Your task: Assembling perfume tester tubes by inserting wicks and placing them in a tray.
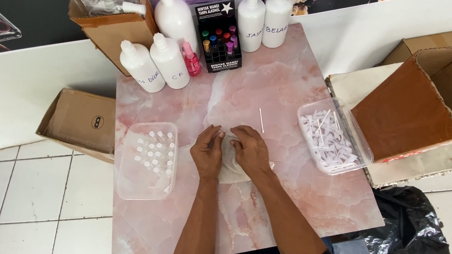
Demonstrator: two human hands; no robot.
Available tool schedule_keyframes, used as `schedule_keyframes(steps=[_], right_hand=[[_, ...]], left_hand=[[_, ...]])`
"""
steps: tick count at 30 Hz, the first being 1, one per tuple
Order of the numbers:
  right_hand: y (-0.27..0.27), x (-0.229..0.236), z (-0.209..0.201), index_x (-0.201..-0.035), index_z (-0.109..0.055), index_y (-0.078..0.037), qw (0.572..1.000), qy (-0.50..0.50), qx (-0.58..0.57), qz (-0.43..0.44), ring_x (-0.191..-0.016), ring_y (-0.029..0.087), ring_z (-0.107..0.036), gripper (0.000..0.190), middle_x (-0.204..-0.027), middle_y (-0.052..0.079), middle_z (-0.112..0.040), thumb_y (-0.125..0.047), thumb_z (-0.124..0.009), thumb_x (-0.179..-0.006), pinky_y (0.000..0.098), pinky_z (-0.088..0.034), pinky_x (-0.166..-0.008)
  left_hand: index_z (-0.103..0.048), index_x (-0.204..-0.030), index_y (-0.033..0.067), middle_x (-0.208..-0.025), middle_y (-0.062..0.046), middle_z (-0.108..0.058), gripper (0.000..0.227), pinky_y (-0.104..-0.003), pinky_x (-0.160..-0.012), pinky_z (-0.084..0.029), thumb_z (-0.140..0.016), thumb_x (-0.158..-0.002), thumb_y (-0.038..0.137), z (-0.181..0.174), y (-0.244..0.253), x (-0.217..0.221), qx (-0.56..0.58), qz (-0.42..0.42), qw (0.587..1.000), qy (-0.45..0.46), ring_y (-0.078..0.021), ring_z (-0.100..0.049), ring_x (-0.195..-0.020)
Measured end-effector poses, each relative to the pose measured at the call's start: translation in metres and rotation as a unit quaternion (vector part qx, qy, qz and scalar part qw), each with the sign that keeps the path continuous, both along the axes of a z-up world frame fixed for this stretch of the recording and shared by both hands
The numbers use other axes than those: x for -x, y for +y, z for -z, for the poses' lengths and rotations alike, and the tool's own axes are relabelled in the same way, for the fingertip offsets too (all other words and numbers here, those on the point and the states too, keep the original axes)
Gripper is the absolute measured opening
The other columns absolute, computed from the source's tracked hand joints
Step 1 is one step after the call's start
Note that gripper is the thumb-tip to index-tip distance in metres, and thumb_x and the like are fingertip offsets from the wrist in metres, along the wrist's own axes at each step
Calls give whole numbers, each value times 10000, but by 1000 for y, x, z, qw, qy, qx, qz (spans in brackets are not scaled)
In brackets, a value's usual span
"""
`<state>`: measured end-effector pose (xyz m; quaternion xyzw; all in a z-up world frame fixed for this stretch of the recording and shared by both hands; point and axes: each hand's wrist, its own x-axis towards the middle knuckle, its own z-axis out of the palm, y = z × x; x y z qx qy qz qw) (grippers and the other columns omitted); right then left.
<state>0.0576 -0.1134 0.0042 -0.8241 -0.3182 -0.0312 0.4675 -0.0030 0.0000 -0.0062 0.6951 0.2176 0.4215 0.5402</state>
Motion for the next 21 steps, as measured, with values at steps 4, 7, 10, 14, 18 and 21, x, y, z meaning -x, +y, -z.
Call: schedule_keyframes(steps=[4,7,10,14,18,21], right_hand=[[15,-15,19,-1208,-748,-140,998,17,-49,-29,-1084,319,-679,340,-1121,90,-723,-78,-763,-874,436,-546,-955],[22,-19,12,-1214,-748,-114,993,45,-87,-60,-1067,361,-680,372,-1110,131,-739,10,-726,-863,461,-543,-949],[25,-26,17,-1179,-762,-104,992,52,-86,-71,-1027,379,-694,374,-1063,141,-760,41,-715,-838,472,-561,-917],[27,-36,29,-1122,-775,-115,996,26,-83,-34,-991,366,-702,327,-1011,128,-765,17,-744,-824,447,-576,-887],[36,-44,36,-1078,-769,-102,995,45,-87,5,-920,352,-715,320,-960,119,-754,28,-784,-786,414,-605,-820],[39,-42,30,-1056,-766,-100,996,42,-75,25,-881,338,-725,319,-935,119,-746,24,-804,-764,408,-619,-778]], left_hand=[[-812,-1036,90,-1012,-115,-771,183,-397,-998,-540,-821,-857,55,9,5,-2,-24,8,1000,2,-272,-685,-1132],[-814,-1034,89,-1022,-117,-760,169,-394,-1008,-527,-804,-869,49,9,7,-3,-25,29,999,-1,-270,-693,-1098],[-803,-1062,73,-1043,-134,-746,184,-399,-1009,-522,-790,-880,50,7,8,-4,-34,36,999,5,-276,-685,-1099],[-711,-1233,33,-1109,-159,-720,333,-454,-1012,-511,-754,-903,39,6,10,-4,-70,26,997,19,-318,-678,-1118],[-717,-1214,54,-1126,-129,-715,330,-443,-1017,-507,-765,-887,51,9,10,-6,-91,21,995,38,-316,-677,-1124],[-724,-1201,66,-1130,-116,-711,358,-432,-1019,-509,-790,-850,34,16,11,-6,-107,25,993,45,-309,-671,-1129]])
